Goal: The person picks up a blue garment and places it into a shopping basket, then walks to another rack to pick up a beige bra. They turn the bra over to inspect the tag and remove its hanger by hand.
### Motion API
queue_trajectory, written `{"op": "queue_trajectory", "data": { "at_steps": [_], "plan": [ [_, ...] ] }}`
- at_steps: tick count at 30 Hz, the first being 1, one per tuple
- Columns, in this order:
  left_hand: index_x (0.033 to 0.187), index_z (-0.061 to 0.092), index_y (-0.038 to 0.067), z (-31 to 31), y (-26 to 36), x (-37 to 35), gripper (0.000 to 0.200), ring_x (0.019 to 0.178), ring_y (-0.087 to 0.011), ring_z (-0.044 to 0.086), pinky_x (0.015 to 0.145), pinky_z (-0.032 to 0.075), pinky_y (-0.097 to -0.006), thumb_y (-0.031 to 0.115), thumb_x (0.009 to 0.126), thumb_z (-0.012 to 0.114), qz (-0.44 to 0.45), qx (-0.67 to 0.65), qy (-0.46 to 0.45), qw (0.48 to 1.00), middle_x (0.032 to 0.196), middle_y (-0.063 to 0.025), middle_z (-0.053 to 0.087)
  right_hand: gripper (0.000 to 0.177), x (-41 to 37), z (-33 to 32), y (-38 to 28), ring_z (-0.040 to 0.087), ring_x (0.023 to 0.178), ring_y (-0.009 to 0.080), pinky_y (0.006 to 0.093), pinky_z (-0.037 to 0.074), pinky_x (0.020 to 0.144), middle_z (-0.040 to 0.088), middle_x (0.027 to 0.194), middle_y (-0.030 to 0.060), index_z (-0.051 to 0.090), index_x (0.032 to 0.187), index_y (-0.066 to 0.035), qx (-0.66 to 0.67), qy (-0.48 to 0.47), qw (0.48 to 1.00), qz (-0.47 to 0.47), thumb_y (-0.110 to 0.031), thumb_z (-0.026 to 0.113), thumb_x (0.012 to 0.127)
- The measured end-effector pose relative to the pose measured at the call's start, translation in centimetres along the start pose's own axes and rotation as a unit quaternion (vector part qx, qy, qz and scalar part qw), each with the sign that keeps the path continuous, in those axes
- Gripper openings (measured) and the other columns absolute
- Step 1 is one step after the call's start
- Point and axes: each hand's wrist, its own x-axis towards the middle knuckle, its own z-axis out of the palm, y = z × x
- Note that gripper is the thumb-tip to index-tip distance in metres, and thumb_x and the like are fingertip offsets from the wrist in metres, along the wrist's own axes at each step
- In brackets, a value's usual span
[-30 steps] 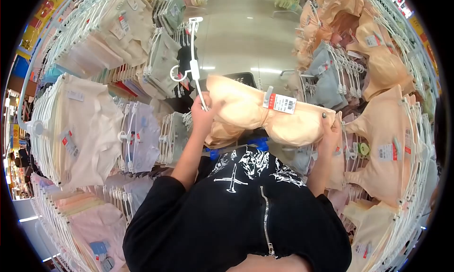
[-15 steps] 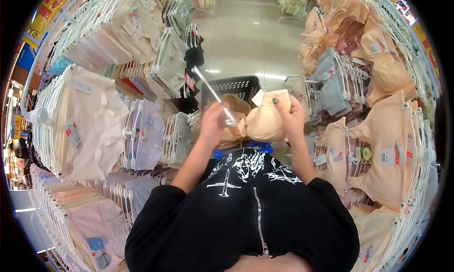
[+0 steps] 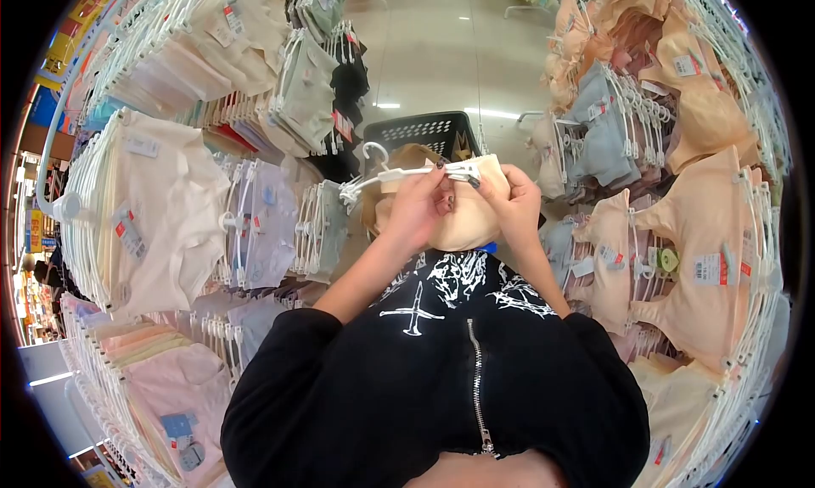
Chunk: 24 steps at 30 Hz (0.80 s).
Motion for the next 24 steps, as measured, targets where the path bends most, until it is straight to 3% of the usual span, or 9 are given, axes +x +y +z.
{"op": "queue_trajectory", "data": {
  "at_steps": [4,7,13,14,15,17,18,20,24],
  "plan": [
    [0.084,0.053,0.006,1.0,0.5,-0.5,0.018,0.060,-0.0089,0.051,0.050,0.041,-0.0212,0.023,0.090,0.054,0.017,0.024,0.005,1.000,0.072,0.0007,0.053,0.025,-0.1,0.2,-1.3,0.056,0.082,0.0066,0.0201,0.045,0.072,0.062,0.090,0.0031,0.059,0.098,0.003,-0.129,-0.002,0.989,-0.072,-0.003,0.069,0.076],
    [0.081,0.053,0.005,1.8,1.0,-0.9,0.021,0.058,-0.0099,0.052,0.049,0.042,-0.0214,0.024,0.090,0.055,0.006,0.046,0.022,0.999,0.067,0.0004,0.051,0.024,0.1,0.4,-0.9,0.054,0.072,0.0053,0.0211,0.045,0.064,0.062,0.079,0.0015,0.061,0.092,0.000,-0.115,0.022,0.988,-0.103,-0.009,0.072,0.073],
    [0.076,0.052,0.002,1.4,1.3,-2.0,0.026,0.048,-0.0124,0.051,0.047,0.042,-0.0218,0.023,0.091,0.053,0.032,0.300,0.075,0.951,0.054,0.0004,0.047,0.022,0.0,-0.1,-0.5,0.054,0.070,0.0050,0.0209,0.045,0.062,0.063,0.078,0.0021,0.062,0.091,0.000,-0.113,0.021,0.989,-0.097,-0.010,0.071,0.074],
    [0.078,0.053,0.002,0.9,1.6,-2.7,0.018,0.062,-0.0139,0.056,0.056,0.044,-0.0240,0.017,0.087,0.056,0.059,0.346,0.052,0.935,0.067,-0.0027,0.054,0.022,0.0,-0.1,-0.7,0.054,0.070,0.0049,0.0208,0.045,0.062,0.063,0.078,0.0021,0.062,0.091,0.000,-0.120,0.013,0.988,-0.097,-0.010,0.071,0.074],
    [0.080,0.054,0.002,1.2,1.7,-2.8,0.015,0.069,-0.0146,0.056,0.060,0.044,-0.0251,0.015,0.084,0.058,0.188,0.408,0.055,0.892,0.073,-0.0039,0.055,0.021,-0.1,-0.1,-0.9,0.054,0.070,0.0048,0.0208,0.045,0.062,0.063,0.077,0.0021,0.062,0.090,0.000,-0.128,0.006,0.987,-0.097,-0.010,0.071,0.074],
    [0.084,0.056,0.002,2.3,1.8,-2.9,0.012,0.082,-0.0160,0.056,0.070,0.044,-0.0272,0.012,0.080,0.061,0.431,0.502,0.058,0.747,0.085,-0.0063,0.057,0.020,-0.3,-0.1,-1.2,0.054,0.069,0.0046,0.0208,0.044,0.061,0.063,0.077,0.0020,0.062,0.089,0.000,-0.140,0.000,0.985,-0.099,-0.010,0.071,0.074],
    [0.091,0.058,0.003,3.0,2.2,-2.8,0.019,0.092,-0.0186,0.053,0.080,0.042,-0.0293,0.009,0.074,0.064,0.422,0.457,0.013,0.783,0.096,-0.0077,0.055,0.019,-0.3,0.2,-1.3,0.054,0.069,0.0046,0.0207,0.044,0.061,0.063,0.077,0.0019,0.062,0.089,-0.001,-0.145,0.000,0.984,-0.103,-0.009,0.071,0.074],
    [0.094,0.058,0.003,2.2,1.7,-1.8,0.021,0.089,-0.0201,0.053,0.080,0.042,-0.0293,0.010,0.075,0.064,0.416,0.473,-0.039,0.775,0.093,-0.0082,0.055,0.017,-0.4,0.4,-1.4,0.055,0.070,0.0040,0.0200,0.044,0.062,0.063,0.078,0.0018,0.061,0.088,-0.001,-0.155,-0.009,0.981,-0.114,-0.008,0.070,0.075],
    [0.097,0.056,0.002,1.5,1.5,-1.1,0.024,0.089,-0.0227,0.054,0.079,0.042,-0.0305,0.010,0.075,0.062,0.416,0.517,-0.072,0.745,0.094,-0.0104,0.054,0.019,-0.2,0.1,-0.3,0.057,0.074,0.0049,0.0188,0.045,0.065,0.063,0.084,0.0028,0.058,0.092,0.002,-0.004,-0.048,0.999,-0.009,-0.006,0.068,0.078]
  ]
}}
